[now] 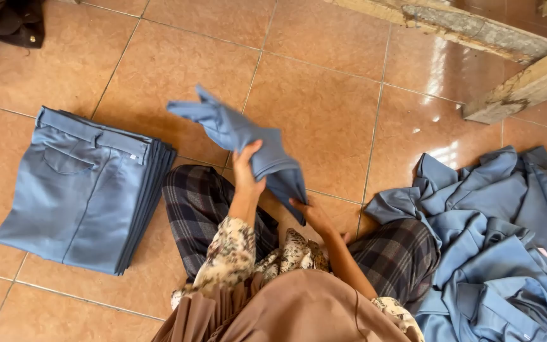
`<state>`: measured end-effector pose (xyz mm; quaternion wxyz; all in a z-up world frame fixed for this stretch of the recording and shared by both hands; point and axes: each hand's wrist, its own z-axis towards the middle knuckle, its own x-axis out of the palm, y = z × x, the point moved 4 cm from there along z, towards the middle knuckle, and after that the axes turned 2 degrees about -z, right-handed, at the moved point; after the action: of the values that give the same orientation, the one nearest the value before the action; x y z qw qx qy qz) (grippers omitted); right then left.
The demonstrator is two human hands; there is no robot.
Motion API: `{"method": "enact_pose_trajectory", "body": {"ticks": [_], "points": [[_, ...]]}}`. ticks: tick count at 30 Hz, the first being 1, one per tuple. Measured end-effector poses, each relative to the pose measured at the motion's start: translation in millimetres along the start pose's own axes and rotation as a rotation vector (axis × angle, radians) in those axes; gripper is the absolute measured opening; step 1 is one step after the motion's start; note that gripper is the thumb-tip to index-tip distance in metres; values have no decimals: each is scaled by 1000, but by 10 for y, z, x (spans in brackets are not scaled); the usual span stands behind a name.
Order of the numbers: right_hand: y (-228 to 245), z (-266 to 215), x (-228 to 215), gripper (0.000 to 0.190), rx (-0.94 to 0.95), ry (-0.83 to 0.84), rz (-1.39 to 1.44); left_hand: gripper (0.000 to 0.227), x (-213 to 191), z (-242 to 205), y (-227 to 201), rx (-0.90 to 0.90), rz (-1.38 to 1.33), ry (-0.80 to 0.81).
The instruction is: Folding blue trousers and stacking them neatly on the floor.
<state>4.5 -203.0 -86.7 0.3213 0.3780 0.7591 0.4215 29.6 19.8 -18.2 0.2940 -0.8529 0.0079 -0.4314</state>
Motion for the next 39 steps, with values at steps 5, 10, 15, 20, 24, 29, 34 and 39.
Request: {"method": "enact_pose_trajectory", "body": {"ticks": [5, 10, 15, 20, 24, 29, 34, 39], "points": [[-478, 139, -192, 77, 268, -85, 698, 90, 1131, -143, 229, -33, 264, 365], [-600, 156, -515, 80, 294, -206, 761, 82, 878, 319, 743, -36, 831, 497], [-561, 219, -719, 84, 232, -509, 452, 48, -356, 1003, 688, 267, 1757, -124], [-144, -3, -785, 82, 183, -561, 252, 56, -1469, 1528, 674, 85, 1799, -66], [-831, 196, -1256, 68, 193, -778, -211, 56, -1438, 1212, 575, -205, 1676, 112], [-618, 180, -1094, 55, -146, -951, -846, 44, -1265, 1497, 625, 175, 1798, -3], [88, 127, 2, 30, -660, -648, -984, 63, -840, 1725, 588, 99, 1845, -86], [355, 262, 621, 65, -772, -375, -1224, 50, -1020, 2163, 798, -50, 1807, -195]]}}
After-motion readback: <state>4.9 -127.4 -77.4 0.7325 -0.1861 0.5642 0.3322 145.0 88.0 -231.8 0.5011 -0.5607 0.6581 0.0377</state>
